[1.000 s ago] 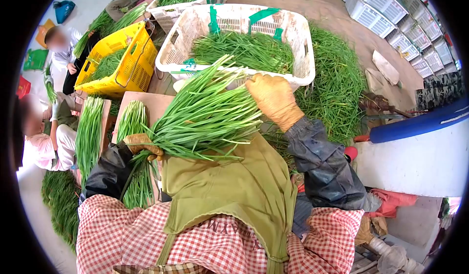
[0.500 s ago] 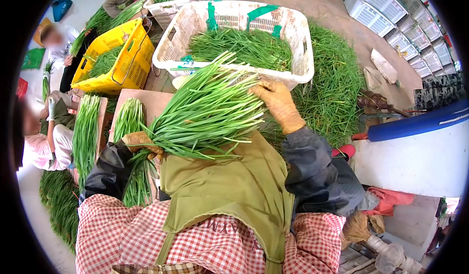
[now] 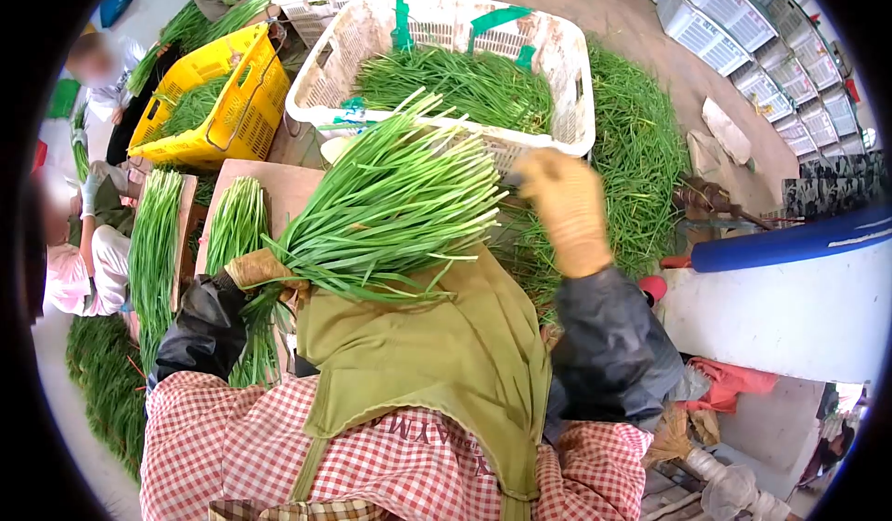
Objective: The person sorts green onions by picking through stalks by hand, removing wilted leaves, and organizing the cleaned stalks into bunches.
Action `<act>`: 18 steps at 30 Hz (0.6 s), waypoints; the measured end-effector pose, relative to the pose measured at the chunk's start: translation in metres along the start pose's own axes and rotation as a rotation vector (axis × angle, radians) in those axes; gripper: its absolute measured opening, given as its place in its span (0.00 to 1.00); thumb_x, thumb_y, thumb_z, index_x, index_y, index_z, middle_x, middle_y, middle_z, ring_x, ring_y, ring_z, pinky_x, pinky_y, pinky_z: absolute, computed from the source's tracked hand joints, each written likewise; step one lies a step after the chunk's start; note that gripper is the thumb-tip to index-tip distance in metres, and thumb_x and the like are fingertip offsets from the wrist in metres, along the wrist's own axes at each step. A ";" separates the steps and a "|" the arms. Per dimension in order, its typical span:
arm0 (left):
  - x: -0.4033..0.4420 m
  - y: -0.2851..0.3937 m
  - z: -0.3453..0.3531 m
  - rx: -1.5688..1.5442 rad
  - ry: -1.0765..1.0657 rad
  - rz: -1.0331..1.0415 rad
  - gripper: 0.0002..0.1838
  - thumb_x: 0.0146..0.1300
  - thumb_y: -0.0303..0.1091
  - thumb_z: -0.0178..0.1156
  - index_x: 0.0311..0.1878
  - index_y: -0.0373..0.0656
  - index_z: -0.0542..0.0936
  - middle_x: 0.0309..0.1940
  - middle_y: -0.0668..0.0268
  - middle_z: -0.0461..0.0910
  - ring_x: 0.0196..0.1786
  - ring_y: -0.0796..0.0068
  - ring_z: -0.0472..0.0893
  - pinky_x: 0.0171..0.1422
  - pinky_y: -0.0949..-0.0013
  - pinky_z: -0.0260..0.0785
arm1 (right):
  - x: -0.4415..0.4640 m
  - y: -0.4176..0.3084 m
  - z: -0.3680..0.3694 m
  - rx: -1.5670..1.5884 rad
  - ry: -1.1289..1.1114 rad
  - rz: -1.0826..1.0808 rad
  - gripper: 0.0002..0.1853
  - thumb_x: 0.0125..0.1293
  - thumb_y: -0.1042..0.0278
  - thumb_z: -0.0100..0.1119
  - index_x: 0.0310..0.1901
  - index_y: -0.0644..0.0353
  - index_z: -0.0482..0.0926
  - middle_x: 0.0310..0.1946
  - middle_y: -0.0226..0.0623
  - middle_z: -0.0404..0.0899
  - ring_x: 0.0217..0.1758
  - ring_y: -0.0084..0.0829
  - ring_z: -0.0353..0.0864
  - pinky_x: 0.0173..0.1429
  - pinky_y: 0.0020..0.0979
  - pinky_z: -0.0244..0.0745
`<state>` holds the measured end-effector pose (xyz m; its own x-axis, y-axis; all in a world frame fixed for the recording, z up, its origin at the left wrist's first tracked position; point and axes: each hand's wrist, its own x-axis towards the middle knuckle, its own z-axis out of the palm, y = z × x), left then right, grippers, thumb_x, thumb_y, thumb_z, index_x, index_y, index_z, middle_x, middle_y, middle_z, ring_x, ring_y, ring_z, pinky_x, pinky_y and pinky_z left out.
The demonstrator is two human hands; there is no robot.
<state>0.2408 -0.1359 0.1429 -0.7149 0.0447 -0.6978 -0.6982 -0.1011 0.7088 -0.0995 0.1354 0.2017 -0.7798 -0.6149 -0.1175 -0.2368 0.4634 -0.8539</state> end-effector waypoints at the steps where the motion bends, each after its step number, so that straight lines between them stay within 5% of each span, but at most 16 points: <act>1: -0.001 0.003 0.007 -0.033 0.048 0.012 0.12 0.57 0.33 0.67 0.40 0.35 0.81 0.30 0.60 0.83 0.28 0.74 0.82 0.30 0.75 0.73 | -0.008 -0.010 0.022 0.106 -0.125 0.036 0.20 0.63 0.51 0.61 0.45 0.61 0.83 0.24 0.31 0.80 0.25 0.20 0.76 0.33 0.24 0.72; 4: -0.002 0.016 0.020 0.185 0.146 0.014 0.16 0.58 0.37 0.68 0.45 0.38 0.79 0.27 0.62 0.83 0.27 0.77 0.81 0.27 0.75 0.72 | -0.013 -0.010 0.078 0.390 -0.403 0.202 0.17 0.63 0.56 0.65 0.39 0.65 0.80 0.21 0.25 0.73 0.20 0.16 0.70 0.22 0.21 0.62; 7: -0.005 0.015 0.029 0.290 0.256 0.057 0.21 0.58 0.38 0.67 0.53 0.39 0.77 0.37 0.60 0.83 0.38 0.73 0.83 0.40 0.71 0.76 | -0.024 -0.006 0.102 0.713 -0.580 0.290 0.12 0.65 0.60 0.62 0.38 0.62 0.79 0.17 0.20 0.66 0.16 0.13 0.62 0.19 0.18 0.54; 9: 0.006 -0.005 0.019 0.570 0.250 0.549 0.26 0.58 0.37 0.67 0.59 0.40 0.74 0.48 0.59 0.81 0.50 0.69 0.79 0.53 0.69 0.73 | -0.030 -0.003 0.107 0.764 -0.625 0.310 0.11 0.67 0.61 0.61 0.38 0.62 0.79 0.16 0.19 0.64 0.14 0.13 0.61 0.18 0.17 0.53; 10: 0.010 -0.013 0.014 0.662 0.256 0.716 0.27 0.58 0.36 0.67 0.61 0.41 0.74 0.51 0.58 0.80 0.54 0.68 0.78 0.58 0.68 0.72 | -0.030 0.004 0.106 1.091 -0.752 0.308 0.08 0.68 0.64 0.57 0.36 0.60 0.78 0.14 0.18 0.63 0.13 0.13 0.58 0.18 0.19 0.51; 11: 0.009 -0.014 0.012 0.605 0.200 0.593 0.28 0.58 0.36 0.67 0.62 0.42 0.73 0.56 0.60 0.77 0.59 0.67 0.74 0.64 0.68 0.66 | -0.029 0.007 0.102 1.418 -0.874 0.298 0.06 0.68 0.67 0.54 0.35 0.58 0.76 0.13 0.18 0.61 0.11 0.14 0.56 0.18 0.20 0.49; 12: 0.009 -0.013 0.011 0.545 0.143 0.468 0.29 0.57 0.35 0.67 0.63 0.43 0.73 0.61 0.61 0.73 0.65 0.66 0.69 0.70 0.68 0.60 | -0.028 0.009 0.097 1.416 -0.877 0.300 0.06 0.68 0.67 0.54 0.35 0.58 0.76 0.13 0.18 0.61 0.11 0.14 0.56 0.18 0.20 0.49; 14: 0.000 -0.003 0.014 0.285 0.120 0.204 0.25 0.57 0.33 0.68 0.58 0.39 0.76 0.53 0.59 0.79 0.56 0.67 0.77 0.60 0.68 0.71 | -0.027 0.012 0.080 1.932 -0.861 0.052 0.09 0.70 0.70 0.48 0.30 0.57 0.72 0.12 0.17 0.61 0.10 0.14 0.56 0.18 0.21 0.52; 16: -0.002 0.001 0.016 -0.043 0.122 0.107 0.15 0.53 0.28 0.70 0.43 0.32 0.81 0.33 0.61 0.83 0.33 0.74 0.83 0.34 0.72 0.77 | -0.020 0.026 0.047 2.143 -0.599 -0.172 0.11 0.70 0.71 0.44 0.27 0.55 0.70 0.12 0.17 0.60 0.09 0.12 0.56 0.18 0.20 0.55; 18: -0.001 -0.007 0.012 -0.046 0.132 0.113 0.12 0.55 0.27 0.68 0.41 0.31 0.81 0.30 0.60 0.83 0.30 0.71 0.83 0.32 0.70 0.77 | -0.008 0.048 -0.011 2.060 -0.435 -0.351 0.06 0.69 0.74 0.46 0.35 0.58 0.73 0.14 0.20 0.65 0.12 0.14 0.60 0.19 0.21 0.58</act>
<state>0.2459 -0.1238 0.1403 -0.7750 -0.1000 -0.6240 -0.6093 -0.1436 0.7798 -0.1110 0.1696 0.1670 -0.6346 -0.7092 0.3073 0.7411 -0.6712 -0.0187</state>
